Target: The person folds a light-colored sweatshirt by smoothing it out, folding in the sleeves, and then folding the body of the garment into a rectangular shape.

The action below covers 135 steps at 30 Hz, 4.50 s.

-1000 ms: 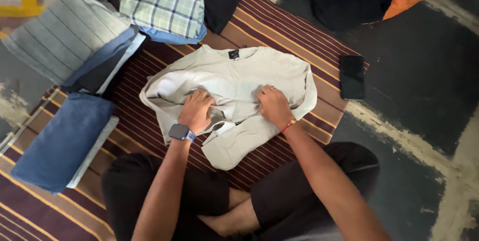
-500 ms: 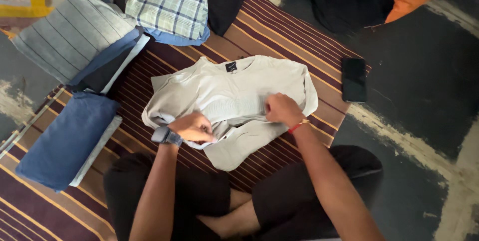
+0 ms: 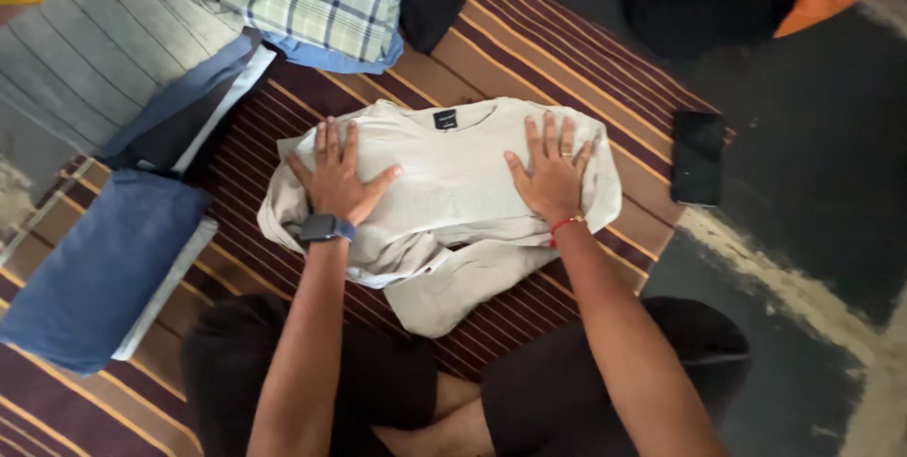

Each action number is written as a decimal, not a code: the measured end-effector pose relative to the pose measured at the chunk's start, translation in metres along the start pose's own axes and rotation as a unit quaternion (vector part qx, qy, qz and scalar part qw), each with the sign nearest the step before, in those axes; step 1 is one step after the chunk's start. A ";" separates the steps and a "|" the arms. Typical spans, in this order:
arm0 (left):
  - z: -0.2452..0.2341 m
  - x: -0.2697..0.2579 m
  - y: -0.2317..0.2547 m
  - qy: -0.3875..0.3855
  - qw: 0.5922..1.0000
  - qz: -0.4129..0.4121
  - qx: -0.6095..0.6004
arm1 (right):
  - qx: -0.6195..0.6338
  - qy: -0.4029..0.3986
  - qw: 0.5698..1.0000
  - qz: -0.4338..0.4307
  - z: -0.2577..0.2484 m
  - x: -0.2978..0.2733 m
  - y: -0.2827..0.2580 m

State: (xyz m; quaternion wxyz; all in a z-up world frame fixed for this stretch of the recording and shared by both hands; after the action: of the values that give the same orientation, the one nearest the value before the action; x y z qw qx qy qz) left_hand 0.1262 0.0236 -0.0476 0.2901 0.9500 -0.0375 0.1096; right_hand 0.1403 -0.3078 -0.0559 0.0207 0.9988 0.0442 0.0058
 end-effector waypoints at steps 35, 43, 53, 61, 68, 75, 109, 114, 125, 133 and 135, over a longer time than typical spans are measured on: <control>0.141 0.155 0.112 -0.115 0.970 0.043 -0.210 | 0.042 0.096 0.994 0.011 -0.025 0.008 -0.018; 0.110 0.133 0.146 0.126 0.973 0.192 0.039 | 0.021 0.128 0.987 0.096 -0.012 0.024 -0.009; 0.133 0.109 0.156 0.104 0.986 -0.117 -0.064 | 0.126 0.199 0.972 -0.005 -0.020 0.019 0.001; 0.171 0.121 0.132 0.073 0.951 -0.162 -0.252 | 0.002 0.142 0.989 -0.045 -0.023 0.019 0.008; 0.154 0.108 0.126 0.041 0.986 -0.046 -0.156 | 0.020 0.118 0.992 -0.036 -0.028 0.021 0.000; 0.146 0.114 0.123 0.084 0.994 -0.032 -0.063 | 0.064 0.123 0.985 -0.099 -0.003 0.031 -0.028; 0.088 0.065 -0.009 0.116 0.698 -0.219 -0.672 | 0.458 0.085 0.871 -0.155 -0.014 0.002 -0.122; 0.097 0.052 -0.051 0.266 0.558 -0.249 -0.746 | 0.362 0.045 0.910 -0.196 -0.027 -0.017 -0.155; -0.010 0.032 0.007 0.072 0.981 0.140 -0.117 | 0.327 0.154 0.922 -0.137 -0.019 0.037 -0.157; 0.006 0.020 -0.008 -0.049 0.991 0.126 0.020 | 0.248 0.160 0.951 -0.088 -0.025 0.068 -0.171; 0.006 0.015 -0.013 -0.060 0.993 0.099 0.021 | 0.225 0.146 0.957 -0.110 -0.028 0.067 -0.177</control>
State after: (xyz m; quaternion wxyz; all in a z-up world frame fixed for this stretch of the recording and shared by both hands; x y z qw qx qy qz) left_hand 0.1442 0.0312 -0.0561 0.2546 0.9524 -0.1461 0.0817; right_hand 0.1908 -0.1249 -0.0348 -0.2106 0.9549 0.1561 0.1393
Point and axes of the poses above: each hand's wrist, its own x-axis towards the middle knuckle, its own z-axis out of the palm, y = z × x, the point moved 7 cm from there along x, towards the middle knuckle, and after that the axes turned 15 degrees about -x, right-handed, at the moved point
